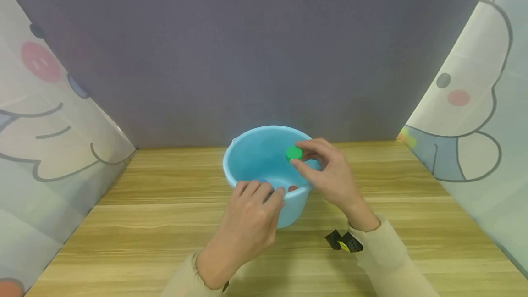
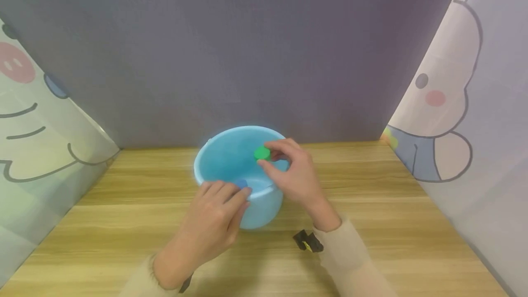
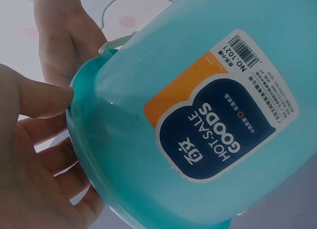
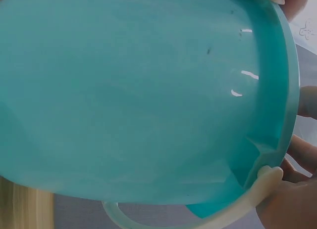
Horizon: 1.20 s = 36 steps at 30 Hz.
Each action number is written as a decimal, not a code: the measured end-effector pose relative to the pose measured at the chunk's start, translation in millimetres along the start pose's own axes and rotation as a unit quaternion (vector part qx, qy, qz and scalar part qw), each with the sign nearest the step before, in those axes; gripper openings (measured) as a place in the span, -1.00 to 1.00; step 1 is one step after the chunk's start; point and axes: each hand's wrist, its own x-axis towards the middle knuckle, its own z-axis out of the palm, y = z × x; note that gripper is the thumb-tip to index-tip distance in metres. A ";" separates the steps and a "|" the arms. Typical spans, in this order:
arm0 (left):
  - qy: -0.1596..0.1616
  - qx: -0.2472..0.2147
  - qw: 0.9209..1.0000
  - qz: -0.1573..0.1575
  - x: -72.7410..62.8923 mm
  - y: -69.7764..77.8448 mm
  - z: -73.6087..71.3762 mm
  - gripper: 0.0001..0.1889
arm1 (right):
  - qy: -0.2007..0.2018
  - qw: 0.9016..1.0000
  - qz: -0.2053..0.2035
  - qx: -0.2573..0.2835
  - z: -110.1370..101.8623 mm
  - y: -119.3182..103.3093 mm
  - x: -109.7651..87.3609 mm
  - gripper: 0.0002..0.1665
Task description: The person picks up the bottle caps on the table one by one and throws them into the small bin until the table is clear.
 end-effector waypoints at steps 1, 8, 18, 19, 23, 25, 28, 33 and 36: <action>-0.001 -0.001 1.000 -0.001 0.0 -0.1 0.0 -0.84 | 0.000 1.000 0.000 -0.001 0.5 -0.3 -0.1 -0.59; -0.005 0.000 1.000 -0.003 -0.3 -0.6 -0.9 -0.82 | 0.011 1.000 -0.005 0.002 1.4 -0.7 0.4 -0.58; 0.001 0.007 1.000 0.001 0.1 -0.3 -0.9 -0.83 | 0.020 1.000 -0.004 0.005 0.6 1.6 0.8 -0.57; 0.001 0.007 1.000 0.001 0.1 -0.3 -1.0 -0.83 | 0.019 1.000 -0.004 0.005 0.4 1.5 0.8 -0.57; -0.001 0.004 1.000 -0.001 0.0 -0.3 -1.4 -0.84 | 0.013 1.000 -0.003 0.003 0.0 1.2 0.6 -0.57; -0.003 0.003 1.000 -0.002 0.1 -0.2 -1.5 -0.84 | 0.012 1.000 -0.005 0.003 0.0 1.2 0.7 -0.58; -0.002 0.002 1.000 -0.003 0.2 -0.2 -1.2 -0.84 | 0.012 1.000 -0.007 0.008 -0.3 1.7 0.5 -0.59; 0.004 0.003 1.000 0.000 0.0 -0.3 -0.5 -0.83 | 0.014 1.000 -0.010 0.011 -2.0 1.2 -0.1 -0.58; 0.000 -0.001 1.000 -0.002 -0.2 0.1 -0.7 -0.85 | 0.013 1.000 -0.011 0.009 -3.1 0.0 -0.3 -0.58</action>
